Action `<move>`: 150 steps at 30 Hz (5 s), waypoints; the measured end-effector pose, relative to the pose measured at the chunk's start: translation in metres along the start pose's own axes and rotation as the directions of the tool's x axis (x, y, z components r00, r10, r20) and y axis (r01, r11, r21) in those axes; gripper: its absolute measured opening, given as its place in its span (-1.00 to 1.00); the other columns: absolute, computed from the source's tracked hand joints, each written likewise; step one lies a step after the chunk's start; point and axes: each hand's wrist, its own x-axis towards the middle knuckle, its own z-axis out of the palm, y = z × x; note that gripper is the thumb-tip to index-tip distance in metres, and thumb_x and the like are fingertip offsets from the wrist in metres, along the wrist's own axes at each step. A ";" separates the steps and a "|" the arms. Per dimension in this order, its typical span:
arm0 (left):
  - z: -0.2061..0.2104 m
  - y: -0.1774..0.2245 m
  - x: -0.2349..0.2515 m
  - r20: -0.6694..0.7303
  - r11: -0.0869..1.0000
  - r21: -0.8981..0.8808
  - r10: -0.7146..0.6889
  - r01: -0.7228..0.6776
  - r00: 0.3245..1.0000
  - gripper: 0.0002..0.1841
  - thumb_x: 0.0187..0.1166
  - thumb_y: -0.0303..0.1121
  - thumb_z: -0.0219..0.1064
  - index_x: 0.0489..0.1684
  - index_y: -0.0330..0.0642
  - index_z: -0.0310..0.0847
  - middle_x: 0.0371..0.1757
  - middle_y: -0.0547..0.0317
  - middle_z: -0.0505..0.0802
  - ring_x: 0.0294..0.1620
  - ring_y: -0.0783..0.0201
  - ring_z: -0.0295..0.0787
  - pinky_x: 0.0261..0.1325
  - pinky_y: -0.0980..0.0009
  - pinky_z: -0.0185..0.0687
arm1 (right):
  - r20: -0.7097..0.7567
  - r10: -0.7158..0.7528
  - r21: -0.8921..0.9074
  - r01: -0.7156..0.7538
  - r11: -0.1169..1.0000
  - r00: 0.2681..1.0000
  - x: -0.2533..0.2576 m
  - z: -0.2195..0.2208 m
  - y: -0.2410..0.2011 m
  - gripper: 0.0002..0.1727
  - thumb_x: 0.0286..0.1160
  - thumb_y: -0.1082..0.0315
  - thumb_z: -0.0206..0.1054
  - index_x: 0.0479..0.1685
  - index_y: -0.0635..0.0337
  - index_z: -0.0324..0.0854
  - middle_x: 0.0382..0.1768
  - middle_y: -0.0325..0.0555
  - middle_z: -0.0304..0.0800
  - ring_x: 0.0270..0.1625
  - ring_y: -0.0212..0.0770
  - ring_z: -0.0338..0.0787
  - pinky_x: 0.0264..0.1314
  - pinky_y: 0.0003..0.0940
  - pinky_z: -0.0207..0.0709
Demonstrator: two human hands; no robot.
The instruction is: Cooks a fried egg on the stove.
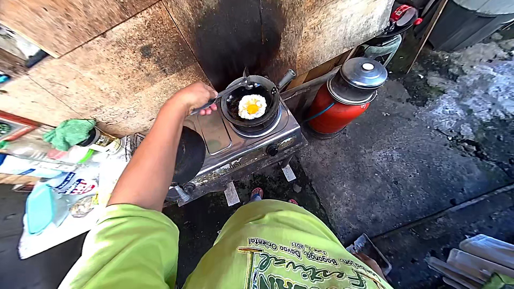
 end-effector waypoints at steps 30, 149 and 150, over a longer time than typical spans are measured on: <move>0.156 -0.142 -0.103 -0.230 0.954 -0.203 0.170 -0.219 0.958 -0.56 0.91 -0.25 0.02 0.67 -0.15 0.45 -0.21 0.15 0.84 -0.53 0.40 0.62 -0.33 0.41 0.62 | 0.115 -0.079 -0.420 0.120 0.899 0.990 -0.024 -0.022 -0.156 -0.50 0.89 0.09 0.08 0.41 0.34 0.64 0.30 0.38 0.76 0.41 0.31 0.73 0.55 0.29 0.43; 0.214 -0.170 -0.143 -0.336 0.989 -0.141 -0.099 0.054 0.937 -0.50 0.79 -0.28 0.22 0.67 -0.24 0.45 0.35 -0.25 0.71 0.14 -0.01 0.79 0.26 0.11 0.69 | 0.398 -0.096 -0.773 0.390 0.500 0.912 -0.028 0.024 -0.248 -0.44 0.86 0.00 0.07 0.48 0.28 0.61 0.48 0.31 0.65 0.63 0.24 0.56 0.69 0.24 0.31; 0.214 -0.170 -0.143 -0.334 0.989 -0.139 -0.098 0.054 0.938 -0.50 0.78 -0.28 0.22 0.68 -0.23 0.45 0.35 -0.25 0.71 0.15 -0.02 0.79 0.27 0.11 0.68 | 0.396 -0.095 -0.770 0.386 0.508 0.913 -0.028 0.024 -0.247 -0.45 0.86 0.01 0.07 0.47 0.28 0.61 0.48 0.31 0.65 0.63 0.26 0.55 0.69 0.25 0.31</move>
